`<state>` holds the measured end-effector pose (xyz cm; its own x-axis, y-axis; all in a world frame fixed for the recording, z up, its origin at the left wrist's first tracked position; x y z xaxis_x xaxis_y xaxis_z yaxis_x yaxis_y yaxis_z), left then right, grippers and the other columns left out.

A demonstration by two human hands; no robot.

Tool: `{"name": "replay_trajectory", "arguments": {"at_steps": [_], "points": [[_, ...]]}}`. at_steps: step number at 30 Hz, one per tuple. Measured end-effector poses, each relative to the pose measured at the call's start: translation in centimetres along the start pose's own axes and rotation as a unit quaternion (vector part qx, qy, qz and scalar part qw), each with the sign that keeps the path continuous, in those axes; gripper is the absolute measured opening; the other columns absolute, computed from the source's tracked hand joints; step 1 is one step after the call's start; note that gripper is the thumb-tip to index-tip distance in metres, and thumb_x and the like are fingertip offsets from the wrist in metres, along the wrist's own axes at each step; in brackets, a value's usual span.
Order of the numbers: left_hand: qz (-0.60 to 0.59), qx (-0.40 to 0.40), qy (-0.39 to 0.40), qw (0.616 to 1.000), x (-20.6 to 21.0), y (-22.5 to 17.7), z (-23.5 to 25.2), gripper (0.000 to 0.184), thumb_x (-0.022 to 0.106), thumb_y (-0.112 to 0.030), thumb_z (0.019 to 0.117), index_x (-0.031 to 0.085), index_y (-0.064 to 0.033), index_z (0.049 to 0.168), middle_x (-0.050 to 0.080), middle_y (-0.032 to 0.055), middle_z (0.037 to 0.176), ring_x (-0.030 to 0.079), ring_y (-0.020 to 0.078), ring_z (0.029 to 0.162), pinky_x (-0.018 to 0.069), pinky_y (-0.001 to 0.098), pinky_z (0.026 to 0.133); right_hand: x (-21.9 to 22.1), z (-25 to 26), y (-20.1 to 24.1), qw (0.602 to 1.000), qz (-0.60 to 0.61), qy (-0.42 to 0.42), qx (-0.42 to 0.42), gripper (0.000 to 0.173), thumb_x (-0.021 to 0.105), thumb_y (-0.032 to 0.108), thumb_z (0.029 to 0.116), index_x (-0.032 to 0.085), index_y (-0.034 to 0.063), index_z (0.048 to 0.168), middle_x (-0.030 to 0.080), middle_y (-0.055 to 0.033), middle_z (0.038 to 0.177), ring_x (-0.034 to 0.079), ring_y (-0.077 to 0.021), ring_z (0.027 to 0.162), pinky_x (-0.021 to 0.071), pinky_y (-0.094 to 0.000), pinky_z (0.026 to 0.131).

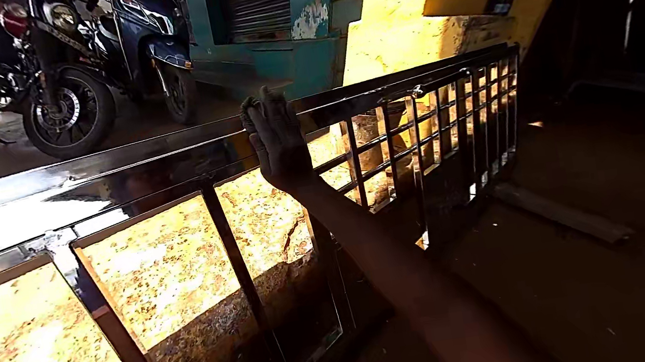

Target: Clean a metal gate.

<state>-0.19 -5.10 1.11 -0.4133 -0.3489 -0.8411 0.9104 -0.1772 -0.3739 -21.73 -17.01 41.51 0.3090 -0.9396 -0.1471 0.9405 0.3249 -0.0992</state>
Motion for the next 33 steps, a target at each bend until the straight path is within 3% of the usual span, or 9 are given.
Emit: {"name": "replay_trajectory", "arguments": {"at_steps": [5,8,11,15,17,20,23,28,33], "points": [[0.001,-0.002,0.002,1.000,0.0,-0.1,0.1,0.071,0.028,-0.053,0.1023,0.058,0.0000,0.139,0.056,0.0272,0.142,0.054,0.0475,0.131,0.0397,0.0617,0.109,-1.8,-0.3,-8.2,0.998,0.057,-0.014,0.032,0.028,0.053,0.009,0.1018,0.073,0.0016,0.120,0.067,-0.0192,0.133,0.061,-0.0356,0.129,0.0403,-0.0556,0.116],[0.013,0.006,0.005,1.000,-0.2,0.1,0.2,0.072,0.028,-0.054,0.1022,0.058,-0.0005,0.139,0.056,0.0280,0.142,0.055,0.0485,0.130,0.0403,0.0629,0.107,-4.7,-2.4,-15.7,0.985,-0.035,0.003,0.169,0.036,0.050,0.014,0.1051,0.065,-0.0015,0.133,0.058,-0.0279,0.142,0.056,-0.0420,0.133,0.0444,-0.0502,0.113],[0.012,0.007,0.021,1.000,0.2,-0.4,0.0,0.073,0.027,-0.055,0.1026,0.057,-0.0007,0.140,0.055,0.0296,0.142,0.053,0.0495,0.131,0.0398,0.0641,0.107,-4.8,-4.4,-15.6,0.980,-0.029,0.008,0.198,0.044,0.046,0.014,0.1062,0.054,-0.0050,0.144,0.052,-0.0276,0.149,0.051,-0.0390,0.140,0.0417,-0.0468,0.116],[0.015,0.018,0.006,1.000,0.0,-0.5,0.4,0.071,0.028,-0.053,0.1022,0.060,-0.0004,0.137,0.056,0.0286,0.141,0.053,0.0490,0.131,0.0411,0.0635,0.106,-5.1,-5.8,-15.9,0.943,0.018,-0.031,0.332,0.045,0.040,0.017,0.1092,0.051,-0.0070,0.146,0.065,-0.0267,0.133,0.060,-0.0381,0.128,0.0293,-0.0570,0.120],[0.016,0.016,0.010,1.000,0.1,-0.7,0.2,0.069,0.030,-0.052,0.1022,0.060,-0.0007,0.137,0.056,0.0280,0.141,0.053,0.0483,0.132,0.0406,0.0634,0.107,-5.1,-3.1,-15.0,0.911,-0.015,-0.063,0.408,0.041,0.042,0.019,0.1097,0.060,-0.0036,0.138,0.067,-0.0245,0.129,0.062,-0.0355,0.124,0.0394,-0.0500,0.114],[0.013,0.011,0.006,1.000,-0.1,-0.5,0.2,0.071,0.028,-0.053,0.1020,0.060,-0.0005,0.137,0.057,0.0276,0.141,0.054,0.0483,0.131,0.0412,0.0638,0.106,-2.2,1.1,-8.3,0.965,-0.023,-0.119,0.232,0.031,0.048,0.015,0.1048,0.072,-0.0032,0.102,0.071,-0.0189,0.098,0.066,-0.0338,0.101,0.0467,-0.0478,0.097],[0.005,0.007,0.004,1.000,0.2,-0.4,-0.3,0.073,0.027,-0.056,0.1020,0.059,-0.0005,0.138,0.056,0.0277,0.141,0.055,0.0470,0.130,0.0412,0.0616,0.107,-1.4,2.5,-8.4,0.998,0.055,0.016,0.041,0.033,0.047,0.022,0.1065,0.071,0.0030,0.094,0.070,-0.0128,0.094,0.066,-0.0286,0.094,0.0477,-0.0489,0.086],[0.007,0.005,0.022,1.000,0.0,-0.6,0.0,0.072,0.027,-0.055,0.1024,0.057,-0.0007,0.140,0.054,0.0282,0.144,0.052,0.0481,0.133,0.0391,0.0621,0.109,-4.4,3.4,-20.3,0.932,-0.212,0.183,0.231,0.059,0.028,0.044,0.1093,0.070,0.0027,0.101,0.065,-0.0193,0.113,0.054,-0.0397,0.123,0.0338,-0.0628,0.101],[0.002,0.021,0.004,1.000,0.2,-0.5,0.0,0.072,0.025,-0.055,0.1032,0.059,-0.0023,0.138,0.056,0.0261,0.143,0.054,0.0460,0.131,0.0399,0.0597,0.109,-1.3,4.0,-6.4,0.996,0.004,0.034,0.077,0.041,0.042,0.034,0.1064,0.070,0.0081,0.092,0.070,-0.0083,0.086,0.065,-0.0275,0.090,0.0431,-0.0507,0.087]]}}
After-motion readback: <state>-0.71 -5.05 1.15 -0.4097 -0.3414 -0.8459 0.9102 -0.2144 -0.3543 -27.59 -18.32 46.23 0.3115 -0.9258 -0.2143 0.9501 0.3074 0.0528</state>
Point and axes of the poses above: each hand's wrist, its own z-axis towards the middle knuckle, its own x-axis out of the palm, y = z × x, the point moved 6 cm from there along z, towards the middle knuckle
